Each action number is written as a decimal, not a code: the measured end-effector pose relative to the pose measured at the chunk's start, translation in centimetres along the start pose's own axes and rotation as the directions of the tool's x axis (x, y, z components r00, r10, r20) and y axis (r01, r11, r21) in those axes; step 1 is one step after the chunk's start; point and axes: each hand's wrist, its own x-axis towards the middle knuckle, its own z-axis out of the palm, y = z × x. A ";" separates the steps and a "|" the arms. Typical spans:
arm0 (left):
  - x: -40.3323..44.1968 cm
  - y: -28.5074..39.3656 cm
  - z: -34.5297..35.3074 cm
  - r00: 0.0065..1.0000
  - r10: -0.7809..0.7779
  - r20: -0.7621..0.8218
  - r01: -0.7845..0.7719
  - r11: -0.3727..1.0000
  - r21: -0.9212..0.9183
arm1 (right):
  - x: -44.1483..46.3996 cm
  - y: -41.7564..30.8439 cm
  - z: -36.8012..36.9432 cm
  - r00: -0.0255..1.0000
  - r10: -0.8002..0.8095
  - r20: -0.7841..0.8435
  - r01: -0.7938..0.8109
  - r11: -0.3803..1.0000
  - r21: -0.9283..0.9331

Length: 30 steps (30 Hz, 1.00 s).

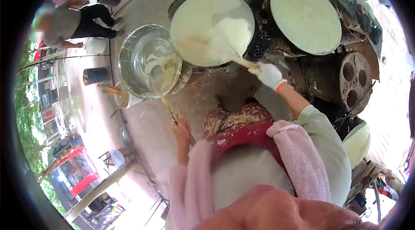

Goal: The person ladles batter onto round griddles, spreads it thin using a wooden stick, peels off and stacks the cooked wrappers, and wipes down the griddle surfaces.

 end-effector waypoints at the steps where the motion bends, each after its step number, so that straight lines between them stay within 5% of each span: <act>1: -0.2 0.0 -0.1 1.000 0.007 -0.008 -0.007 0.999 0.035 | -0.2 0.6 -0.5 1.000 0.024 -0.003 -0.024 0.999 -0.031; 7: -0.3 0.1 1.5 0.999 0.046 -0.020 -0.043 0.992 0.122 | 10.6 0.4 -4.4 0.976 0.065 -0.207 -0.091 0.989 -0.116; 12: 0.1 1.0 2.0 1.000 0.012 -0.006 -0.011 0.995 0.101 | 2.4 0.2 -2.9 0.999 0.004 0.049 0.000 0.996 -0.085; 13: 0.2 1.0 2.1 1.000 0.005 -0.008 -0.005 0.995 0.100 | 2.7 1.8 -2.2 0.993 -0.086 -0.078 0.075 0.989 -0.129; 16: 0.2 1.2 2.4 1.000 -0.005 -0.011 0.006 0.996 0.087 | 7.3 4.4 -4.2 0.995 0.045 -0.094 -0.061 0.983 -0.171; 22: -0.6 1.6 3.4 1.000 0.010 0.013 -0.011 0.995 0.099 | 19.9 -1.8 -6.7 0.928 -0.050 -0.369 -0.042 0.970 -0.239; 26: -0.2 2.2 4.2 0.997 -0.072 0.009 0.073 0.997 -0.015 | 14.8 -7.9 -3.4 0.854 -0.364 -0.373 0.421 0.903 0.083; 28: -0.2 2.7 5.0 0.998 -0.054 0.045 0.053 0.998 0.016 | 7.4 -9.3 -6.1 0.982 -0.180 -0.064 0.188 0.968 0.165; 30: 0.0 3.0 4.7 0.995 0.025 0.099 -0.036 0.993 0.111 | 5.3 -3.8 -1.5 0.910 -0.023 -0.414 0.321 0.671 0.668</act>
